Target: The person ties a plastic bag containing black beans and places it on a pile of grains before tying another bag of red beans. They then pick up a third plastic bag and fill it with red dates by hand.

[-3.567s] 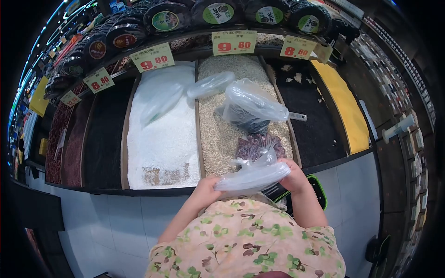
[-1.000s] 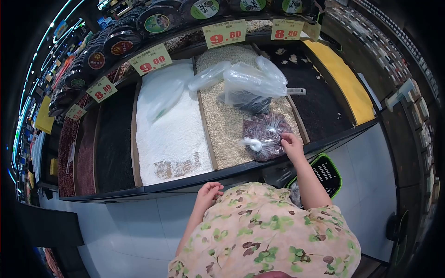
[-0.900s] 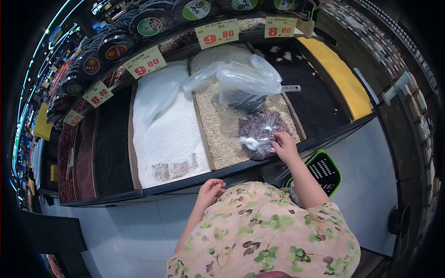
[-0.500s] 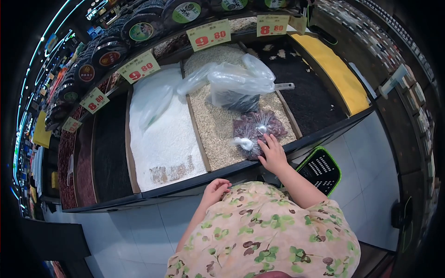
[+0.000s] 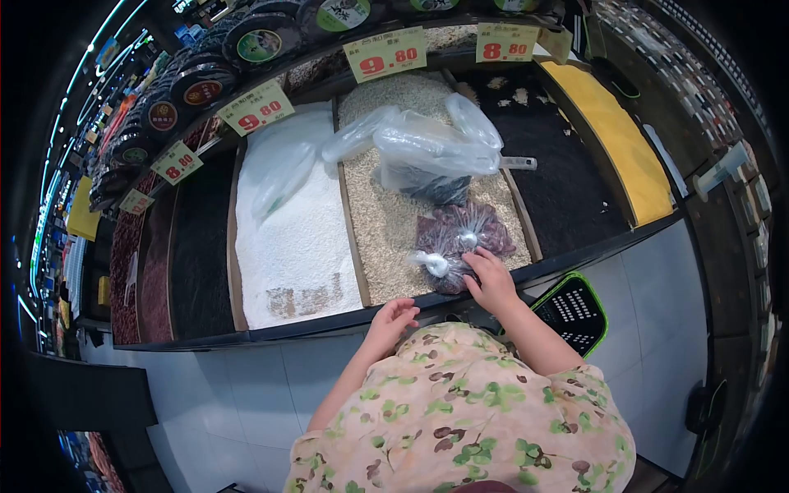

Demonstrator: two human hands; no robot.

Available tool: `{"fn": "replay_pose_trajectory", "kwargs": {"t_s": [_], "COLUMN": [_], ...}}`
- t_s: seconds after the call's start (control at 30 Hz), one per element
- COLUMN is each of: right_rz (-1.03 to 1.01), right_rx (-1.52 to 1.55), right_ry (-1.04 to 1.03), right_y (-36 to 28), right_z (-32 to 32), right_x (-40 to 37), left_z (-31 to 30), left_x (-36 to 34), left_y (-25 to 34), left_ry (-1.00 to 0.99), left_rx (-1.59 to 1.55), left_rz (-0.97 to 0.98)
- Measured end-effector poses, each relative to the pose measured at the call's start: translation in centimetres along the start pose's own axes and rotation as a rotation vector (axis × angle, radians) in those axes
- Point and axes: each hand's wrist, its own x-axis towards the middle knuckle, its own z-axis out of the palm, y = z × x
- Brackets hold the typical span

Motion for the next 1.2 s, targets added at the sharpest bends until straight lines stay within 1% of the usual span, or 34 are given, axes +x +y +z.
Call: {"fn": "replay_pose_trajectory", "kwargs": {"t_s": [0.07,0.1,0.17,0.2,0.23,0.27,0.3,0.33,0.37,0.43,0.5,0.57,0.7,0.77,0.8,0.83,0.87,0.9,0.97,1.0,1.07,1.1,1.17,1.2], "right_rz": [0.009,0.007,-0.065,-0.049,-0.049,-0.02,0.008,0.041,0.04,0.039,0.041,0.039,0.009,-0.002,-0.028,-0.055,-0.058,-0.054,-0.054,-0.066,-0.08,-0.093,-0.113,-0.101], "right_rx": [0.083,0.086,0.031,-0.011,-0.005,-0.047,-0.088,-0.064,-0.059,-0.068,-0.057,-0.047,-0.08,-0.078,-0.076,-0.073,-0.069,-0.038,-0.003,0.005,0.02,0.01,0.007,-0.026], "right_ry": [0.07,0.062,0.126,0.126,0.122,0.061,0.0,-0.059,-0.065,-0.124,-0.139,-0.153,-0.127,-0.116,-0.078,-0.042,-0.049,-0.044,-0.045,-0.062,-0.084,-0.091,-0.101,-0.117], "right_y": [0.8,1.7,3.7,4.4,4.5,4.3,4.4,4.7,5.0,4.9,5.1,5.2,5.1,5.8,6.6,6.7,6.8,6.6,6.5,6.6,6.8,6.8,6.6,6.3], "right_z": [-0.6,-0.7,-0.4,-0.3,-0.7,-1.3,-1.6,-1.5,-1.6,-1.9,-1.8,-1.8,-1.8,-1.3,-0.6,-0.5,-0.5,-0.7,-1.0,-1.0,-1.2,-1.2,-1.4,-1.5], "right_x": [0.9,1.4,2.4,2.6,3.1,3.7,4.1,4.5,4.9,5.5,5.8,6.1,6.3,6.3,6.2,6.3,6.4,6.4,6.7,6.8,7.1,7.3,7.6,7.7], "left_z": [1.0,1.5,2.3,2.6,2.7,2.9,3.0,3.1,3.3,3.8,4.1,4.2,5.4,5.6,5.7,5.9,6.2,6.3,6.7,6.5,5.5,4.8,4.1,4.4], "left_x": [1.2,1.7,2.7,3.4,4.3,5.1,5.9,6.5,7.1,7.8,8.4,9.0,9.8,10.3,10.4,10.1,9.8,9.2,7.2,6.4,4.7,3.9,2.5,1.9], "left_y": [0.7,1.2,2.4,2.5,2.3,2.2,2.2,2.3,2.4,2.5,2.6,2.8,3.5,3.4,3.3,3.9,4.4,5.0,7.6,8.4,9.6,9.9,10.8,11.4], "left_ry": [0.038,0.042,0.036,0.042,0.017,-0.008,-0.004,-0.063,-0.121,-0.114,-0.107,-0.173,-0.084,0.023,0.028,0.052,0.078,0.085,0.056,0.064,0.009,0.017,0.051,0.175], "left_rx": [-0.062,-0.067,-0.244,-0.246,-0.357,-0.468,-0.469,-0.551,-0.633,-0.65,-0.666,-0.629,-0.565,-0.505,-0.51,-0.467,-0.422,-0.426,-0.463,-0.465,-0.47,-0.471,-0.458,-0.395], "left_rz": [-0.025,-0.03,-0.122,-0.126,-0.133,-0.139,-0.144,-0.176,-0.206,-0.228,-0.247,-0.303,-0.312,-0.286,-0.287,-0.194,-0.1,-0.103,0.086,0.083,0.243,0.241,0.32,0.279]}}
